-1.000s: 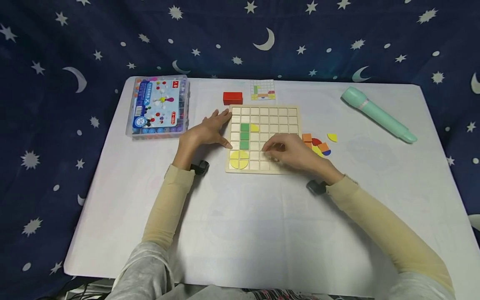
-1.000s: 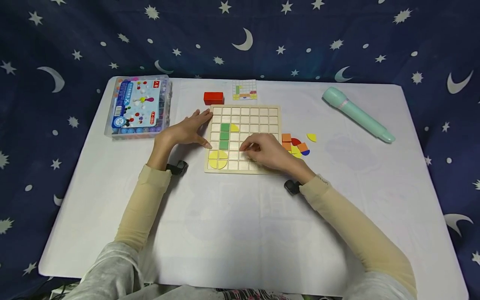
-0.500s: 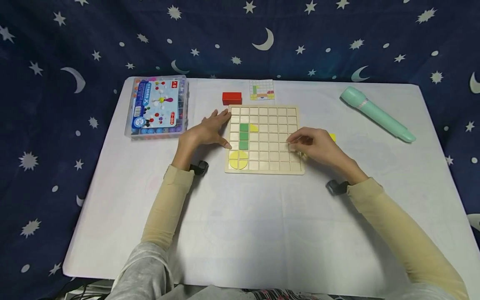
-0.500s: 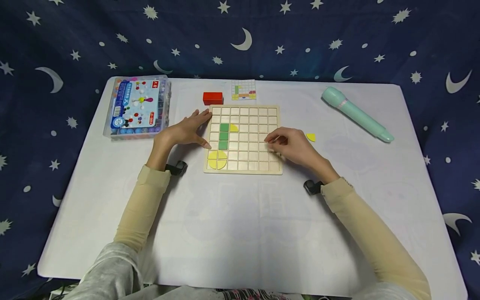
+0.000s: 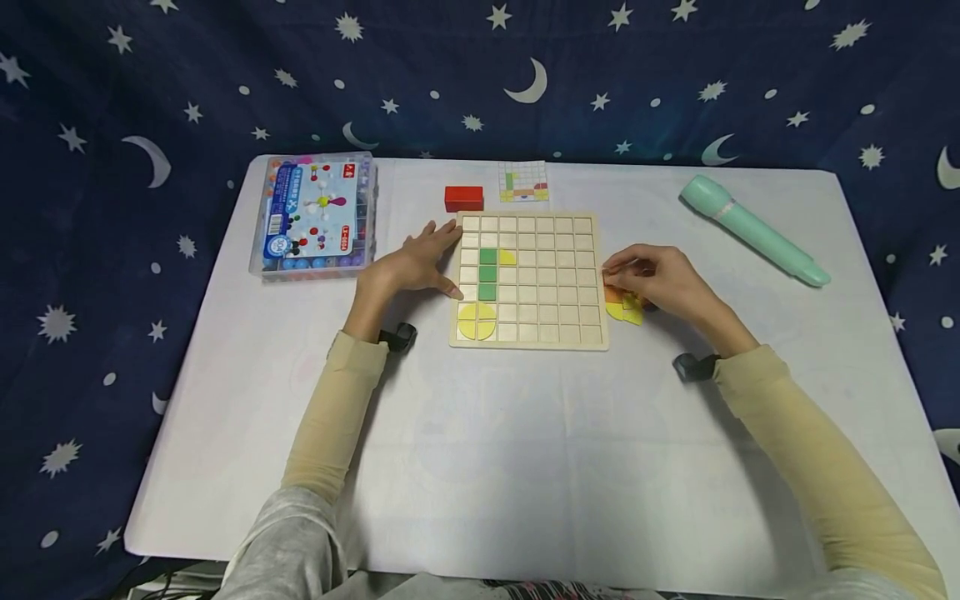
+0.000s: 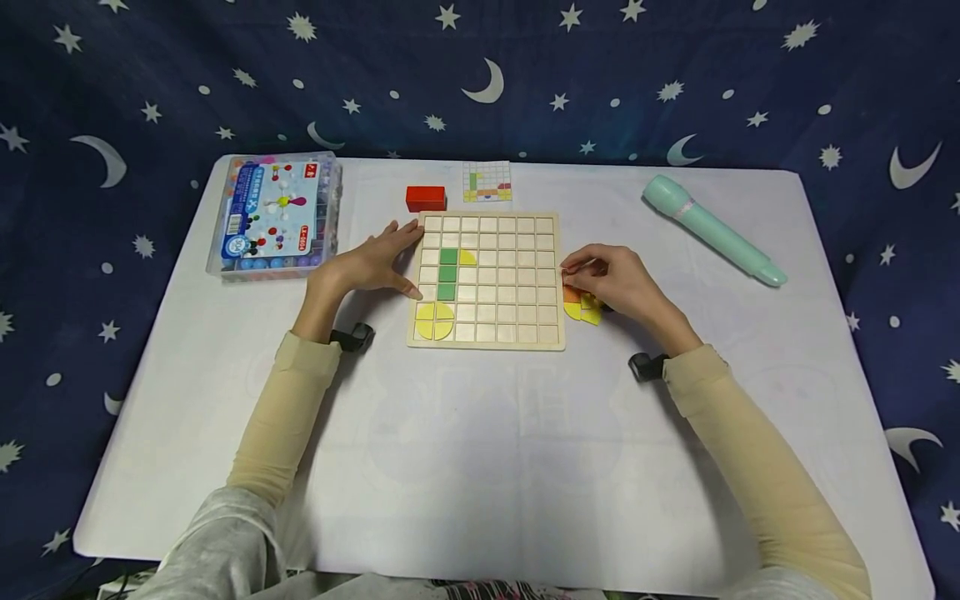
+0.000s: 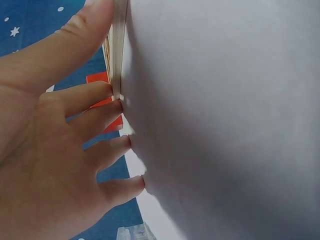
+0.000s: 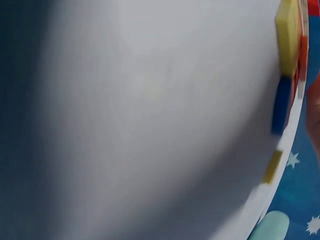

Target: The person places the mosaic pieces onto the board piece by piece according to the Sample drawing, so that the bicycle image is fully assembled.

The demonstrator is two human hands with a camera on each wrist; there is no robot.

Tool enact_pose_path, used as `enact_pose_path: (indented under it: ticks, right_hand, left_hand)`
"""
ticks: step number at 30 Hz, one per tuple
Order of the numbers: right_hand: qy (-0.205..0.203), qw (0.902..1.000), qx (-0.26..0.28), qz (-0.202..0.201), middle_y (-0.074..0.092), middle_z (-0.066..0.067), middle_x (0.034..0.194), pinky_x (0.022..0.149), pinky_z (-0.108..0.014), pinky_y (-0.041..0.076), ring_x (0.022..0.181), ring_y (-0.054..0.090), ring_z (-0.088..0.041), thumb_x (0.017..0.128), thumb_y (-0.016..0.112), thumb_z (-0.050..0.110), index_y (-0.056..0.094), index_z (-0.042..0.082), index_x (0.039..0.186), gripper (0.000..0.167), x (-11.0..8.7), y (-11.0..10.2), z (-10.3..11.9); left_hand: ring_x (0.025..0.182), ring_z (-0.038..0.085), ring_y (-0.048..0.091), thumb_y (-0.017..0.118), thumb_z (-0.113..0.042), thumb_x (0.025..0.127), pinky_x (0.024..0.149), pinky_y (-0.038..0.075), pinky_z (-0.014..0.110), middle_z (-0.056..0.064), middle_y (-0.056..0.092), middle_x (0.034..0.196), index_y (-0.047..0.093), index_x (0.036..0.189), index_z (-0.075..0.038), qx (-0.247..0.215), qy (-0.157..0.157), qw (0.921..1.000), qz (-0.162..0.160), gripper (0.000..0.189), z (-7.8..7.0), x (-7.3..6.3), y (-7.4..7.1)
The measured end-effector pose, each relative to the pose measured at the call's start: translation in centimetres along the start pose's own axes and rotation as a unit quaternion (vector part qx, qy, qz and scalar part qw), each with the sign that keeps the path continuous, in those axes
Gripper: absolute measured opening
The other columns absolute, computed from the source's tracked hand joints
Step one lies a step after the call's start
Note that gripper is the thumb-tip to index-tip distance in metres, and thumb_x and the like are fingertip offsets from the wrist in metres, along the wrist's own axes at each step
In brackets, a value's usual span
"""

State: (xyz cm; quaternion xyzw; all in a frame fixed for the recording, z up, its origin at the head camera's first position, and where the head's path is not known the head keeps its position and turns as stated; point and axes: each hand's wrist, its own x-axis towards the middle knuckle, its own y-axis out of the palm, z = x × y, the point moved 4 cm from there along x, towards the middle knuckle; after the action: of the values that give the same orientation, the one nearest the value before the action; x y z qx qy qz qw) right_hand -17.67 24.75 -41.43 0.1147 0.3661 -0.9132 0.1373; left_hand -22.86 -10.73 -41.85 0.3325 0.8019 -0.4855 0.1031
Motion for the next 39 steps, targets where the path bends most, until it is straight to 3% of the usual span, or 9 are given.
enact_pose_path:
  ticks: [8, 20, 28, 35, 39]
  right_hand:
    - [0.014, 0.9996, -0.02, 0.012, 0.063, -0.016, 0.097, 0.06, -0.029, 0.055, 0.073, 0.061, -0.025, 0.099, 0.07, 0.022, 0.068, 0.008, 0.129, 0.033, 0.49, -0.54, -0.99]
    - [0.01, 0.9976, -0.059, 0.035, 0.058, -0.015, 0.09, 0.056, -0.028, 0.049, 0.068, 0.057, -0.026, 0.096, 0.073, 0.018, 0.065, 0.003, 0.132, 0.04, 0.95, -0.48, -0.96]
    - [0.016, 0.9977, -0.062, 0.024, 0.058, -0.016, 0.095, 0.056, -0.027, 0.05, 0.073, 0.055, -0.026, 0.095, 0.074, 0.017, 0.064, 0.003, 0.127, 0.037, 1.07, -0.44, -0.99]
    - [0.01, 0.9981, -0.061, -0.009, 0.065, -0.02, 0.108, 0.063, -0.024, 0.052, 0.091, 0.058, -0.029, 0.099, 0.067, 0.013, 0.066, 0.002, 0.122, 0.026, 0.95, -0.54, -0.94]
    - [0.001, 0.9985, -0.049, -0.026, 0.067, -0.02, 0.11, 0.058, -0.025, 0.052, 0.09, 0.058, -0.03, 0.099, 0.066, 0.013, 0.067, 0.002, 0.121, 0.024, 0.97, -0.68, -0.64]
  left_hand:
    - [0.161, 0.026, -0.01, 0.089, -0.027, 0.08, 0.13, -0.005, 0.051, 0.002, 0.0, 0.175, 0.014, 0.167, -0.015, -0.001, 0.008, 1.0, 0.0, 0.116, 0.12, -0.12, -0.03]
    - [0.161, 0.025, -0.011, 0.09, -0.03, 0.08, 0.13, -0.006, 0.049, 0.001, -0.001, 0.175, 0.013, 0.167, -0.017, -0.006, 0.014, 0.9999, 0.002, 0.116, 0.36, -0.19, -0.05]
    - [0.161, 0.023, -0.012, 0.089, -0.032, 0.08, 0.13, -0.008, 0.048, -0.001, -0.001, 0.175, 0.012, 0.167, -0.018, -0.009, 0.019, 0.9998, 0.006, 0.117, 0.79, 0.12, 0.04]
    - [0.16, 0.025, -0.015, 0.09, -0.033, 0.08, 0.13, -0.01, 0.048, -0.002, -0.002, 0.175, 0.011, 0.167, -0.021, -0.01, 0.018, 0.9998, 0.007, 0.118, 0.8, -0.08, 0.0]
    - [0.16, 0.025, -0.016, 0.09, -0.033, 0.079, 0.13, -0.011, 0.047, -0.003, -0.002, 0.175, 0.011, 0.167, -0.022, -0.012, 0.015, 0.9998, 0.009, 0.119, 0.81, -0.18, -0.06]
